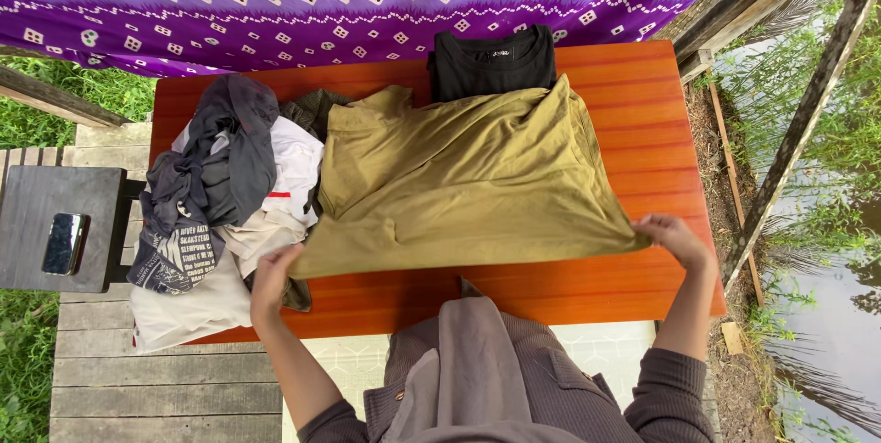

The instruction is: The person picks up a shirt from a pile of clothes on a table, spreads it out flat, folds the sleeves and sides inward, and سپس completes the fold by bringing the bottom to the top before placing it on a stack.

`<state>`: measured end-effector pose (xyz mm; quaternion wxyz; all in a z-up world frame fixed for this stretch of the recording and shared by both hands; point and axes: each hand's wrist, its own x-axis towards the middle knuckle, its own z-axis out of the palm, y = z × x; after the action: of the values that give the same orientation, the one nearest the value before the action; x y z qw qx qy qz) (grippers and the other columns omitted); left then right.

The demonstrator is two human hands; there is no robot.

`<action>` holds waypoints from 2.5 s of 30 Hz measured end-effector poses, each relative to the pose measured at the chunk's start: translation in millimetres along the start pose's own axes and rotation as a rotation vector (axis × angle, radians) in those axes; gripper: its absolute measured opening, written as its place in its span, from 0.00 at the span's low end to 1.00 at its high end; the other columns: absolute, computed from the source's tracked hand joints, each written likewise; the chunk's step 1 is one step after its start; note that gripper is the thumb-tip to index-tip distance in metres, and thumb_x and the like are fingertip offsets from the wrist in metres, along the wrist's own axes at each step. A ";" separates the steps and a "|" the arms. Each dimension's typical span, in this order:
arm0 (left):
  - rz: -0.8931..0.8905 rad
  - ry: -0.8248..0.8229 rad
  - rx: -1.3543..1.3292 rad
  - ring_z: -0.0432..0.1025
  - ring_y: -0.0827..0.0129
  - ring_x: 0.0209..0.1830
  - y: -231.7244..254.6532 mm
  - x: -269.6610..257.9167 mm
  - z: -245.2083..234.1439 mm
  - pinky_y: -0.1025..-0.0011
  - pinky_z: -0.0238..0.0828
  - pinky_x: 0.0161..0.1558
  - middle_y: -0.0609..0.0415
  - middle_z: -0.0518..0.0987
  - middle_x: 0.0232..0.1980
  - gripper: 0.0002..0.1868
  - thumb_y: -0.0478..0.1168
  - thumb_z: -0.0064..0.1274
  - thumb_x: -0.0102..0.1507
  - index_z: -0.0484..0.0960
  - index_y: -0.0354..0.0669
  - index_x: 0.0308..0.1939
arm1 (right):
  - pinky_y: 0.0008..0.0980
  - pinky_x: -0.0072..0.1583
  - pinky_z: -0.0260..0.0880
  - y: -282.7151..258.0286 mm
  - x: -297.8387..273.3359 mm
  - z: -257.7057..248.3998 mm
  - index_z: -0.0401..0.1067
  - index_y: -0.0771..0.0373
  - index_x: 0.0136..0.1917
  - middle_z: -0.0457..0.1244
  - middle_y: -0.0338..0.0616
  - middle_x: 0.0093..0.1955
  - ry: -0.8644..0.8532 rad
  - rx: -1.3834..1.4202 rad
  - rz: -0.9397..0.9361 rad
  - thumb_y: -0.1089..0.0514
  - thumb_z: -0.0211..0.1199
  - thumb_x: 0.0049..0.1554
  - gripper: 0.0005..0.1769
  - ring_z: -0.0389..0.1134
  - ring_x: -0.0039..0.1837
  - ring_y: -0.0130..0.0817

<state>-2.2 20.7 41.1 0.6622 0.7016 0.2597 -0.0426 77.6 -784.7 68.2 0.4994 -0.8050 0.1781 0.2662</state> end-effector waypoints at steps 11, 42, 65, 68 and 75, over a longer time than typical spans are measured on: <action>-0.450 -0.090 0.161 0.70 0.72 0.36 -50.6 -6.0 29.0 0.71 0.67 0.47 0.61 0.76 0.34 0.18 0.53 0.52 0.68 0.84 0.42 0.45 | 0.41 0.54 0.72 -33.4 72.3 76.4 0.77 0.62 0.61 0.71 0.50 0.56 0.610 -0.260 -0.374 0.42 0.66 0.60 0.25 0.73 0.52 0.45; 0.046 -0.094 0.619 0.75 0.62 0.59 5.7 108.8 95.7 0.66 0.68 0.58 0.46 0.82 0.59 0.27 0.58 0.55 0.65 0.80 0.42 0.59 | 0.39 0.58 0.71 -117.3 165.3 73.4 0.73 0.63 0.62 0.70 0.49 0.60 0.660 -0.024 -0.342 0.46 0.67 0.61 0.24 0.72 0.59 0.41; 0.100 0.076 0.251 0.70 0.71 0.31 79.7 261.9 166.6 0.67 0.66 0.38 0.50 0.80 0.36 0.20 0.50 0.61 0.66 0.86 0.34 0.49 | 0.26 0.32 0.57 -166.3 232.1 81.8 0.76 0.59 0.54 0.59 0.29 0.36 0.236 0.544 -0.126 0.42 0.66 0.60 0.20 0.60 0.35 0.22; 0.212 0.161 0.040 0.65 0.72 0.24 86.2 264.1 154.5 0.68 0.59 0.29 0.57 0.76 0.29 0.15 0.46 0.61 0.64 0.85 0.35 0.43 | 0.24 0.32 0.56 -163.6 228.4 65.7 0.70 0.58 0.47 0.61 0.32 0.36 0.244 0.577 -0.167 0.45 0.67 0.63 0.16 0.62 0.33 0.21; 0.548 0.393 -0.034 0.60 0.76 0.31 119.8 268.0 129.8 0.71 0.56 0.34 0.60 0.70 0.30 0.14 0.41 0.62 0.70 0.81 0.30 0.39 | 0.25 0.38 0.64 -158.1 212.1 28.8 0.62 0.59 0.53 0.67 0.39 0.43 0.401 0.631 -0.382 0.49 0.59 0.70 0.13 0.70 0.38 0.27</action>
<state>315.9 -18.8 26.1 0.5978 0.7290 0.1847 0.2775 326.3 -694.0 41.3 0.7172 -0.6671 0.1921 -0.0605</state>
